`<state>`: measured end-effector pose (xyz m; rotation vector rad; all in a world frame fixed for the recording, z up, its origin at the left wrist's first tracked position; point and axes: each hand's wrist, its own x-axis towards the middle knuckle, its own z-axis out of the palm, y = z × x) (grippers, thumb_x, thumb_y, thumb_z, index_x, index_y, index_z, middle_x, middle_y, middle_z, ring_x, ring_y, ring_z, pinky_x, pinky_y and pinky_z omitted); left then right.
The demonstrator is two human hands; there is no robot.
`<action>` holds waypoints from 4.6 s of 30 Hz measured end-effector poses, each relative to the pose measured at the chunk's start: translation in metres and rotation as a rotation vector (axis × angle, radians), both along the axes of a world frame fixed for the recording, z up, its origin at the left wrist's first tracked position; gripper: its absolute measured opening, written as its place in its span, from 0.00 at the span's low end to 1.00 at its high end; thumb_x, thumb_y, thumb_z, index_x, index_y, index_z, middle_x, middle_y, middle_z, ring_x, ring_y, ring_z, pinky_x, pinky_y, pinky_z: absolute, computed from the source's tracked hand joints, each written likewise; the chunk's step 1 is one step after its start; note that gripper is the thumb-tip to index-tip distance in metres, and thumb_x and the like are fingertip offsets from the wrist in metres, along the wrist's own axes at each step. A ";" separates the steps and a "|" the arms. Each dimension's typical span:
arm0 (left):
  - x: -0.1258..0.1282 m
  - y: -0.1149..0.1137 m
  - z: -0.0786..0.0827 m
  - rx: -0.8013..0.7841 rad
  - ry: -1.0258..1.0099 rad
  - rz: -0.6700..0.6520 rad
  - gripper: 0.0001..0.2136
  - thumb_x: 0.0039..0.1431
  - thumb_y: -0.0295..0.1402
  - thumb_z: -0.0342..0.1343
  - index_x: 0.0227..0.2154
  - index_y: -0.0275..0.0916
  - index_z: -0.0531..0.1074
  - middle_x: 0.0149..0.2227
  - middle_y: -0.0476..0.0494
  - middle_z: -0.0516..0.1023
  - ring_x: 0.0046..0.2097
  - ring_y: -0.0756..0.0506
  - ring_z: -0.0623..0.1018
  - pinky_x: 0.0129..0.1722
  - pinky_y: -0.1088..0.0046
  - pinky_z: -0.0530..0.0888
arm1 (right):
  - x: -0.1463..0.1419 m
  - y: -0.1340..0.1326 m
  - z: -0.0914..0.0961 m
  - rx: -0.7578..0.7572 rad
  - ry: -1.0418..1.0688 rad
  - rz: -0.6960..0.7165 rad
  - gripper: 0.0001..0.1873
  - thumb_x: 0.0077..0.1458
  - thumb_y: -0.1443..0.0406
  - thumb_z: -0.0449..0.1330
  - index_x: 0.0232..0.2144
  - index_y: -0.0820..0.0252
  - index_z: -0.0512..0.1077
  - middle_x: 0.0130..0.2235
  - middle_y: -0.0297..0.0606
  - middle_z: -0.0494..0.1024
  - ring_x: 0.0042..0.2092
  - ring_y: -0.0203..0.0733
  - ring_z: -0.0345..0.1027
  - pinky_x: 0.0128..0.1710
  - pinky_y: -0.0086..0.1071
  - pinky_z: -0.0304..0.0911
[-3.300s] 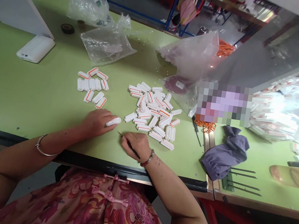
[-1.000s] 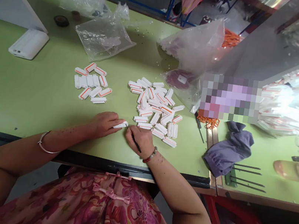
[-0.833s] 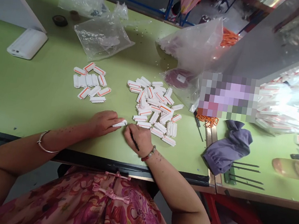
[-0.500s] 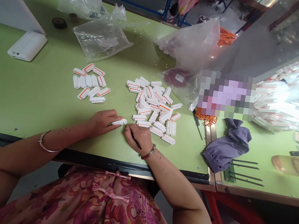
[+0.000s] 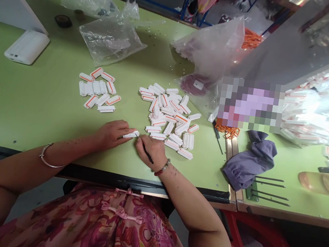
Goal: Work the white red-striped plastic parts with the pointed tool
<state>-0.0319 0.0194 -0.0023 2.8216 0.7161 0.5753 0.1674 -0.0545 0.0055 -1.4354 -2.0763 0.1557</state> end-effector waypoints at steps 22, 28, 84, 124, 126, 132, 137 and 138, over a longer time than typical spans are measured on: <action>0.001 0.000 0.000 -0.028 0.001 -0.001 0.17 0.69 0.40 0.42 0.43 0.37 0.74 0.31 0.44 0.71 0.33 0.47 0.70 0.33 0.71 0.65 | 0.000 -0.002 0.003 -0.062 0.006 0.018 0.17 0.62 0.65 0.48 0.21 0.57 0.65 0.19 0.32 0.68 0.22 0.34 0.60 0.27 0.29 0.53; 0.001 0.000 0.003 -0.079 0.003 0.021 0.17 0.69 0.40 0.43 0.43 0.37 0.74 0.32 0.45 0.72 0.34 0.48 0.71 0.34 0.72 0.65 | 0.001 -0.002 0.000 -0.030 0.042 0.031 0.17 0.63 0.64 0.48 0.22 0.57 0.67 0.19 0.32 0.69 0.22 0.33 0.60 0.27 0.28 0.53; 0.001 0.000 0.002 -0.107 -0.050 0.023 0.15 0.67 0.39 0.46 0.41 0.37 0.75 0.32 0.45 0.69 0.33 0.49 0.70 0.33 0.73 0.65 | 0.004 -0.002 0.005 -0.085 0.153 0.125 0.17 0.64 0.63 0.49 0.25 0.59 0.70 0.20 0.31 0.70 0.23 0.31 0.60 0.27 0.26 0.55; -0.002 0.001 0.003 -0.082 -0.046 -0.002 0.15 0.67 0.39 0.46 0.42 0.37 0.75 0.32 0.44 0.70 0.34 0.47 0.69 0.34 0.71 0.65 | 0.009 -0.001 0.005 -0.111 0.063 0.062 0.18 0.61 0.64 0.50 0.19 0.58 0.64 0.17 0.30 0.65 0.21 0.33 0.56 0.26 0.28 0.51; -0.002 0.001 0.004 -0.076 -0.040 0.005 0.15 0.67 0.38 0.45 0.42 0.36 0.75 0.32 0.43 0.70 0.34 0.47 0.69 0.34 0.71 0.64 | 0.008 0.000 0.004 -0.121 0.052 0.047 0.17 0.61 0.64 0.50 0.20 0.58 0.65 0.18 0.30 0.66 0.22 0.33 0.57 0.26 0.28 0.51; -0.001 0.001 0.002 -0.084 -0.041 0.028 0.15 0.67 0.38 0.46 0.42 0.37 0.75 0.32 0.44 0.70 0.34 0.47 0.69 0.34 0.71 0.65 | 0.005 0.001 0.004 -0.129 0.036 0.037 0.18 0.61 0.64 0.50 0.20 0.58 0.66 0.18 0.30 0.66 0.22 0.33 0.57 0.26 0.28 0.51; -0.001 -0.001 0.002 -0.091 -0.036 0.034 0.13 0.66 0.37 0.48 0.43 0.36 0.74 0.32 0.44 0.70 0.35 0.47 0.69 0.35 0.71 0.65 | 0.007 0.000 0.004 -0.100 0.062 0.069 0.17 0.61 0.65 0.50 0.21 0.58 0.67 0.18 0.30 0.66 0.21 0.32 0.57 0.26 0.28 0.51; -0.002 -0.001 0.003 -0.080 -0.027 0.046 0.13 0.66 0.37 0.48 0.42 0.36 0.74 0.32 0.44 0.70 0.35 0.47 0.69 0.35 0.70 0.65 | 0.008 -0.001 0.004 -0.101 0.066 0.077 0.17 0.62 0.65 0.50 0.21 0.58 0.67 0.18 0.30 0.66 0.21 0.33 0.57 0.26 0.28 0.52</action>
